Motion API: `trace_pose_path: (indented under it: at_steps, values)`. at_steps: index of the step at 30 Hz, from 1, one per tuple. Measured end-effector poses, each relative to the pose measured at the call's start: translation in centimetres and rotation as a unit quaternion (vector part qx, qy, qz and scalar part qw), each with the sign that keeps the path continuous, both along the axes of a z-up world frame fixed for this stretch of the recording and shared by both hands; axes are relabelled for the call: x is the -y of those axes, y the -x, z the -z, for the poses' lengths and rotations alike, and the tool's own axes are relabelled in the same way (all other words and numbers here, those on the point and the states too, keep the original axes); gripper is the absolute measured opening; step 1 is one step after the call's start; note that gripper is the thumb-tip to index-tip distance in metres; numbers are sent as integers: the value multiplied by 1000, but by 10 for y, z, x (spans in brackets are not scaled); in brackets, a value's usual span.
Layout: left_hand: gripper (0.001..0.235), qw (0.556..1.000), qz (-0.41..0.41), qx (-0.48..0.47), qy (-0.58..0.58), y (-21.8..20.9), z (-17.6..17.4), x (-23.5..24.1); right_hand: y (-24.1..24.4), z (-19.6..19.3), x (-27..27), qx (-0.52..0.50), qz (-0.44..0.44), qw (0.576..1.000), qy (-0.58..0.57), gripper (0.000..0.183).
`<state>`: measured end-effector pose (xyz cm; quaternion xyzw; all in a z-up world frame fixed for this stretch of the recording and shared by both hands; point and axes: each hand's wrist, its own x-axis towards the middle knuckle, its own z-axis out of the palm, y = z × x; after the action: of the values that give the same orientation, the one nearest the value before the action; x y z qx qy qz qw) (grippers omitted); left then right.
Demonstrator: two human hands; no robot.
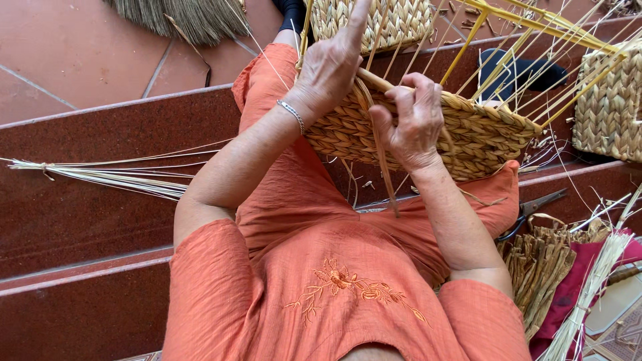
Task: The person weaves a basket by hand, interlacing dried palm fronds through a vertical frame. They repeatedly pull and tighten strands to build up the basket's side walls.
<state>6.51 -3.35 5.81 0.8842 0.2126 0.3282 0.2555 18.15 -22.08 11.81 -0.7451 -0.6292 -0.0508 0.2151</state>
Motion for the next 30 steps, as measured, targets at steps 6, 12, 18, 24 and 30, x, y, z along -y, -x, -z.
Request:
trace_pose_path:
  at_steps: [6,12,18,24,30]
  values:
    - [15,983,59,-173,4,-14,5,3,18,-34,3,181,-33,983,4,22]
    - [17,975,155,20,160,14,-13,5,-19,-79,-7,48,31,979,197,15]
    - [35,960,246,-22,129,24,-41,1,-21,-99,-29,284,-99,953,-36,7]
    - [32,981,163,-79,74,8,-39,16,-66,-95,-38,36,-11,953,301,14]
    - [17,988,117,41,90,13,-23,18,-85,-52,-29,-27,-38,971,235,20]
